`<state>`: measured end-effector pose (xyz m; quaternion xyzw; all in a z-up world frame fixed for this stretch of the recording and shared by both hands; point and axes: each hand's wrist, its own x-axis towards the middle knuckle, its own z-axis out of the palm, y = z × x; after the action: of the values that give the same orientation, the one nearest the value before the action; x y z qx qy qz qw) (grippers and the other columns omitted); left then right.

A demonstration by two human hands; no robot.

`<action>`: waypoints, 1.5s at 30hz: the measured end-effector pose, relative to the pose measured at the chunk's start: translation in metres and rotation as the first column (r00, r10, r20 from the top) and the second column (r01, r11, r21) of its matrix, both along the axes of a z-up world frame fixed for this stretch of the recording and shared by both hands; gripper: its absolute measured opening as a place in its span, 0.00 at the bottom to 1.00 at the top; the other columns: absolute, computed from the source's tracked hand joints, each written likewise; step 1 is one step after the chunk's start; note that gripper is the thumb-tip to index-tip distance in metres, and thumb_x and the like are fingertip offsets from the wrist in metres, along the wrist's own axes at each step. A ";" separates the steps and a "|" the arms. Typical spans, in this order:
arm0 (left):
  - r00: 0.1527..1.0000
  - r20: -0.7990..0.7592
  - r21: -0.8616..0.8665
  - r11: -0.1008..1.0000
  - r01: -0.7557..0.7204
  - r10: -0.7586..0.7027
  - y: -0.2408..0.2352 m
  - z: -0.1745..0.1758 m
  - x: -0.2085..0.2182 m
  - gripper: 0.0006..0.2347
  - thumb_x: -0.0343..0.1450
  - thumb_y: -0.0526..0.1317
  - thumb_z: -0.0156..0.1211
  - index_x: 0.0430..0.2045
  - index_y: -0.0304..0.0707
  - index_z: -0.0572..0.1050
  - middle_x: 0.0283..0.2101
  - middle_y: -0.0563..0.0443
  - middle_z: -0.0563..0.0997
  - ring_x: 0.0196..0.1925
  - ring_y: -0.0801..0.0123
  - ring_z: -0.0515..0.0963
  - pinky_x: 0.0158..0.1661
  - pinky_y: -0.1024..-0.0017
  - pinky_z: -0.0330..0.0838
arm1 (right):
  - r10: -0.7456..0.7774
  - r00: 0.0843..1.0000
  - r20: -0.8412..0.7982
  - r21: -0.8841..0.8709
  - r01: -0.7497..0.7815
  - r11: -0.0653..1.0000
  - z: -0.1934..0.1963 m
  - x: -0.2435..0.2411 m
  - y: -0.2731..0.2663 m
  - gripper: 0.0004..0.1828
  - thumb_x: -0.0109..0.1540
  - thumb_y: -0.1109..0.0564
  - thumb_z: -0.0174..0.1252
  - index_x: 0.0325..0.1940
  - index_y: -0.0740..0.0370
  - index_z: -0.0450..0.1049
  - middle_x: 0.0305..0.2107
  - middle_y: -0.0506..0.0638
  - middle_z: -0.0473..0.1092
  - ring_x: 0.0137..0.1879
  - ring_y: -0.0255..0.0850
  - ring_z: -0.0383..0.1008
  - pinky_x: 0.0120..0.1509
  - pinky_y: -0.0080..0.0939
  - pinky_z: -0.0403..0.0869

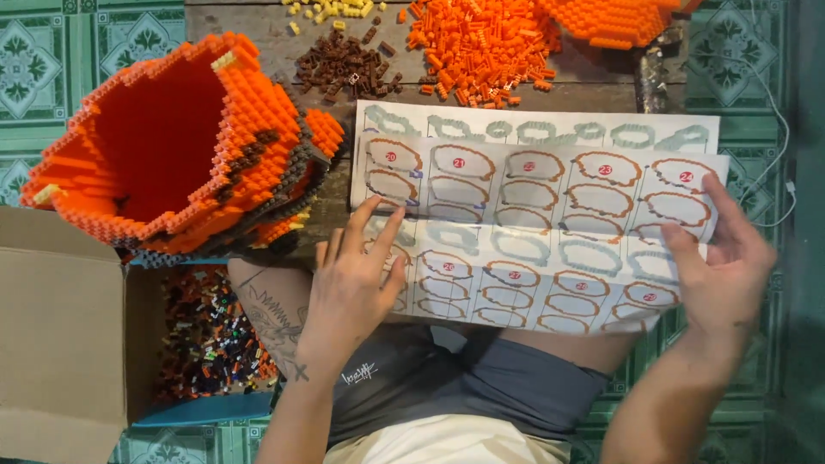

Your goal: The person sits on the floor and reviews a printed instruction manual for a Lego pumpkin model. They flip through the pages, pointing at diagrams and comparing them to the partially assembled orange pumpkin structure and piles of sorted bricks on the table.

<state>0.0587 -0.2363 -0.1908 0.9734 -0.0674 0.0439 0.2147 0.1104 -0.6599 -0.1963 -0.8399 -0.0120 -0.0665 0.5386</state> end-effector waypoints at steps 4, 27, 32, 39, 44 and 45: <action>1.000 0.030 0.063 0.998 0.006 -0.008 -0.002 -0.014 -0.002 0.28 0.74 0.43 0.67 0.74 0.47 0.77 0.82 0.45 0.64 0.59 0.50 0.72 0.61 0.54 0.71 | -0.063 0.998 -0.011 -0.059 0.062 0.996 -0.006 -0.005 -0.003 0.35 0.69 0.83 0.59 0.83 0.81 0.69 0.70 0.75 0.72 0.68 0.54 0.74 0.75 0.43 0.73; 0.957 0.227 -0.340 0.936 -0.095 0.179 0.019 0.033 -0.018 0.18 0.73 0.29 0.68 0.58 0.21 0.80 0.41 0.49 0.91 0.35 0.64 0.84 0.40 0.69 0.80 | -0.068 0.998 -0.015 -0.130 0.065 0.989 -0.041 -0.001 -0.018 0.25 0.74 0.82 0.59 0.77 0.84 0.76 0.63 0.73 0.75 0.67 0.54 0.75 0.77 0.47 0.75; 0.926 0.204 -0.265 0.929 -0.260 0.317 0.044 0.020 -0.034 0.19 0.72 0.30 0.69 0.61 0.25 0.83 0.31 0.52 0.90 0.21 0.73 0.76 0.24 0.75 0.67 | -0.074 0.997 -0.003 -0.115 0.073 0.991 -0.040 0.000 -0.014 0.25 0.75 0.82 0.60 0.77 0.83 0.76 0.64 0.74 0.75 0.67 0.54 0.75 0.76 0.46 0.75; 0.902 0.222 -0.254 0.915 -0.314 0.371 0.052 0.020 -0.046 0.18 0.73 0.27 0.70 0.59 0.24 0.85 0.28 0.47 0.86 0.19 0.70 0.70 0.23 0.71 0.64 | -0.051 0.998 0.026 -0.124 0.053 0.991 -0.041 -0.002 -0.012 0.24 0.75 0.83 0.59 0.76 0.87 0.75 0.64 0.77 0.75 0.66 0.56 0.75 0.76 0.48 0.75; 0.917 0.197 -0.312 0.909 -0.277 0.347 0.044 0.019 -0.045 0.16 0.73 0.26 0.68 0.56 0.26 0.86 0.32 0.48 0.88 0.23 0.70 0.74 0.27 0.73 0.67 | -0.108 0.994 -0.022 -0.074 0.106 0.992 -0.034 -0.001 -0.005 0.24 0.73 0.79 0.60 0.75 0.80 0.76 0.61 0.68 0.76 0.64 0.49 0.75 0.75 0.42 0.74; 0.936 0.150 -0.358 0.900 -0.248 0.317 0.040 0.020 -0.045 0.15 0.73 0.27 0.66 0.55 0.29 0.86 0.33 0.51 0.89 0.27 0.72 0.78 0.29 0.75 0.71 | -0.110 0.993 -0.029 -0.079 0.108 0.991 -0.032 -0.001 -0.005 0.25 0.72 0.79 0.60 0.75 0.80 0.77 0.60 0.68 0.76 0.63 0.49 0.75 0.73 0.41 0.74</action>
<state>0.0134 -0.1960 -0.1713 0.9125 0.0619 0.1854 0.3594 0.1092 -0.6645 -0.2278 -0.8606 0.0405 -0.0812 0.5012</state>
